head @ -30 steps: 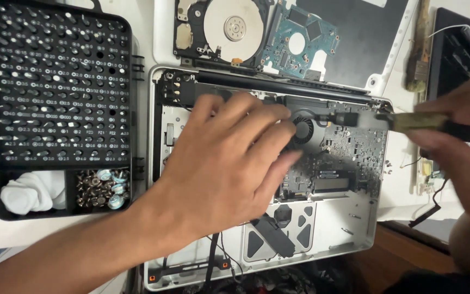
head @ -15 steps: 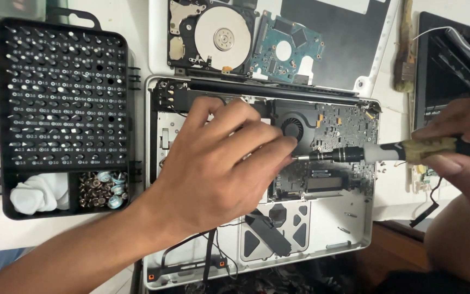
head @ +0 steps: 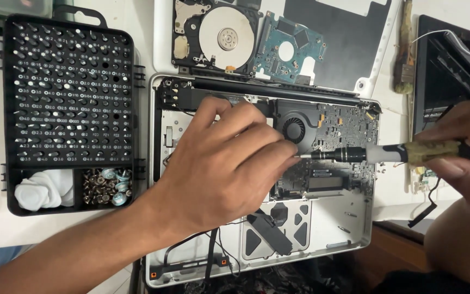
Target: Securing internal components of a laptop using a precision screwdriver
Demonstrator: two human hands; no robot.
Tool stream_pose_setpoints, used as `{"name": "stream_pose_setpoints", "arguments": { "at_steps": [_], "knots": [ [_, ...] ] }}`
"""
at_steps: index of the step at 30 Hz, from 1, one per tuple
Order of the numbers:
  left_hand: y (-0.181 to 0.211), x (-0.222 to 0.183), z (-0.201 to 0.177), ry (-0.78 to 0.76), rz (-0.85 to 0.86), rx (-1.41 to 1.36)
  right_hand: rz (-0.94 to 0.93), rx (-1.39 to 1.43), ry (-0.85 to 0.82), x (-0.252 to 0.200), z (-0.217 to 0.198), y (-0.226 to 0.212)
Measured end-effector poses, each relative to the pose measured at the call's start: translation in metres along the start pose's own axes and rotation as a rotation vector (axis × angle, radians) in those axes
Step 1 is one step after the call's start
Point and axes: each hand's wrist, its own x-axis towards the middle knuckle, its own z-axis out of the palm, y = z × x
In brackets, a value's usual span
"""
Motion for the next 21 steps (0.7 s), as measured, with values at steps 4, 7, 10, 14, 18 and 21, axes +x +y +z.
{"name": "stream_pose_setpoints", "arguments": {
  "at_steps": [4,7,10,14,18,21],
  "knots": [
    [0.000,-0.001,0.001,-0.025,-0.007,0.007,-0.002,-0.024,0.047,-0.015,0.004,-0.002],
    [0.000,-0.001,0.000,-0.019,-0.002,0.008,0.068,0.003,0.220,-0.018,0.031,-0.043],
    [0.000,-0.001,0.001,-0.012,0.001,0.009,0.049,0.025,0.255,-0.018,0.023,-0.036],
    [-0.001,-0.002,0.001,0.001,0.010,0.014,0.065,0.006,0.161,-0.016,0.017,-0.035],
    [-0.001,-0.001,-0.001,0.041,0.025,-0.039,0.166,0.014,0.182,-0.022,0.021,-0.043],
    [0.000,0.000,-0.003,0.062,0.033,-0.030,0.259,-0.074,0.177,-0.027,0.021,-0.040]
  ]
}}
